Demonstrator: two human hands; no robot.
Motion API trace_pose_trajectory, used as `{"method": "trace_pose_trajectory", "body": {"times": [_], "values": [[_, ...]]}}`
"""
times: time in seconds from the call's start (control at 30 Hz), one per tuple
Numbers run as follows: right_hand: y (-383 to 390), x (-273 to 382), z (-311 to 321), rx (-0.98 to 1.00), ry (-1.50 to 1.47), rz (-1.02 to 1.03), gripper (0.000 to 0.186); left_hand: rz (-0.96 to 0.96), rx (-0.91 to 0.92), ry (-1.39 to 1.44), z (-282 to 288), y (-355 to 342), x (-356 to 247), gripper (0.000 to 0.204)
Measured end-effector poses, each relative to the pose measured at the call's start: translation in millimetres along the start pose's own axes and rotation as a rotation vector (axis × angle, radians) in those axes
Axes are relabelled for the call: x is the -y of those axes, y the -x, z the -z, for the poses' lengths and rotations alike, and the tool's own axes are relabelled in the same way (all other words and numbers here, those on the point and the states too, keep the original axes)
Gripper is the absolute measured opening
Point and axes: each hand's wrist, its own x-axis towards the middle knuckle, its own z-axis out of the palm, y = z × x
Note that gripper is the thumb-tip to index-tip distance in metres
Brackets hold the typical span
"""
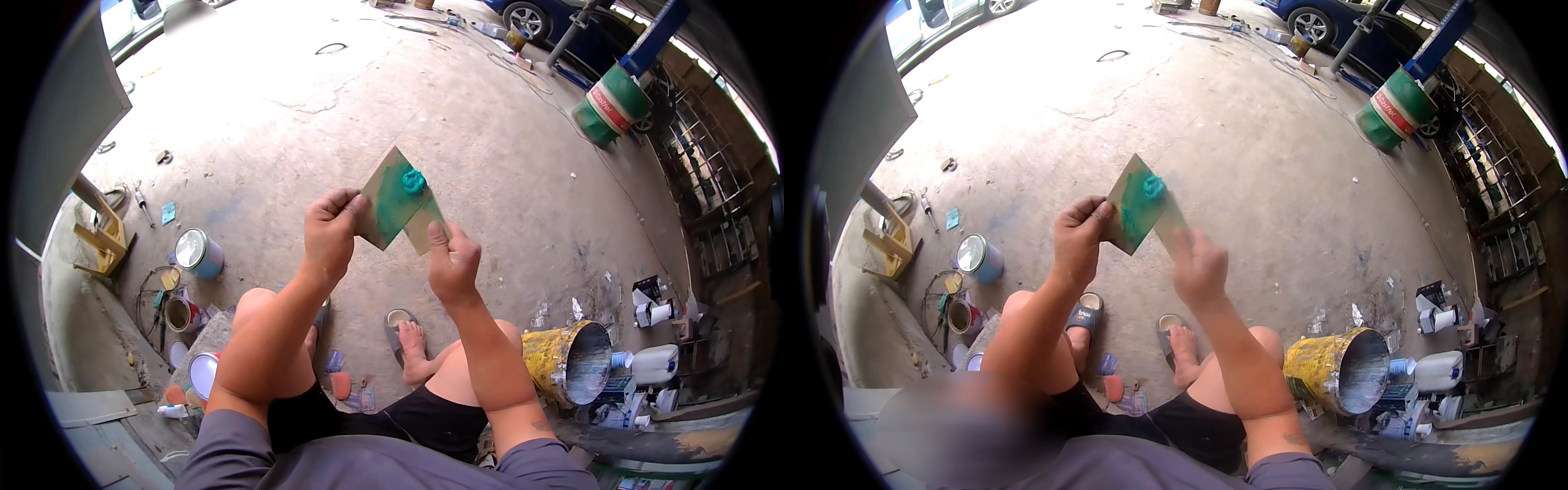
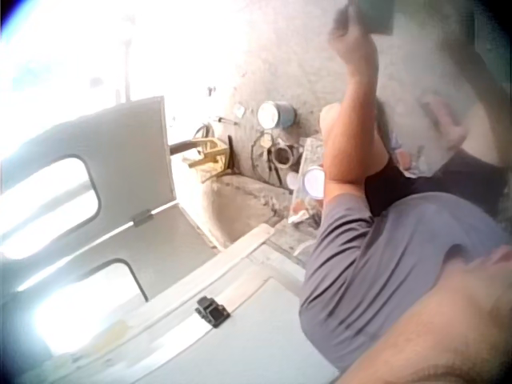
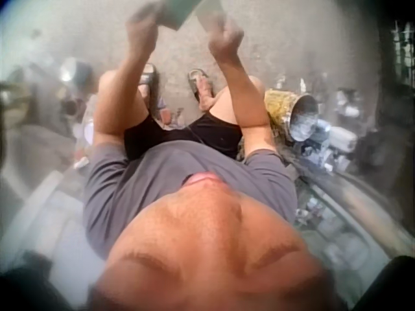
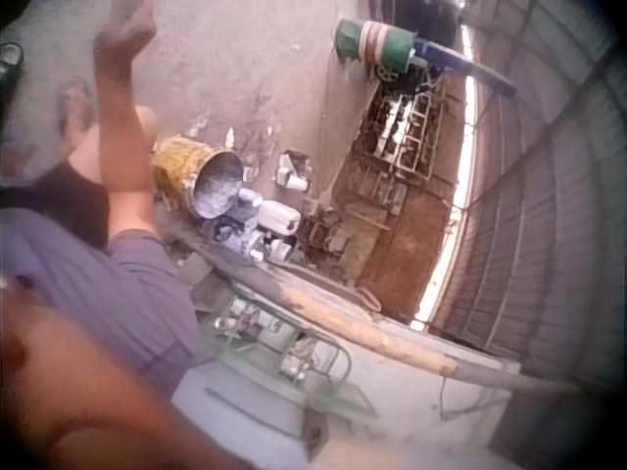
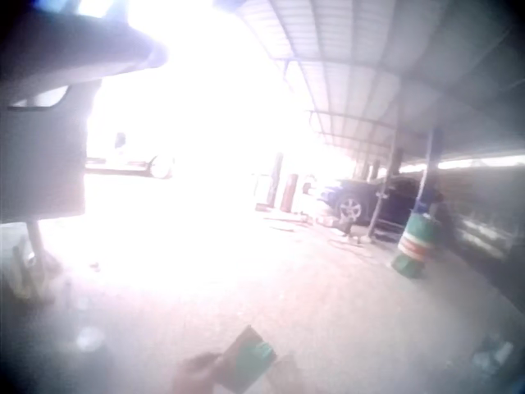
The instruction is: The person mixes green body filler on a spreader while sitting, then walks to the rear of a white car and applies the filler to the bumper area using two spreaders. The person spreads the filler over a small section near the taillight and license plate.
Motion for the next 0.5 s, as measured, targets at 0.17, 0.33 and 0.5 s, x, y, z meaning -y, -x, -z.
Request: {"method": "trace_pose_trajectory", "body": {"times": [0.17, 0.33, 0.5], "values": [[3.8, 11.3, -4.0, -0.100, 0.206, 0.204, 0.016, -0.396, 0.030, -0.490, -18.0, 13.1, -0.5, 0.011], [22.6, 16.5, -31.9, 0.032, 0.239, 0.256, 0.017, -0.522, -0.047, -0.401, -13.9, 10.2, 5.9, 0.013], [5.2, 26.8, -3.9, -0.146, 0.166, 0.156, 0.019, -0.510, -0.019, -0.437, -8.1, 12.0, 8.5, 0.014]]}}
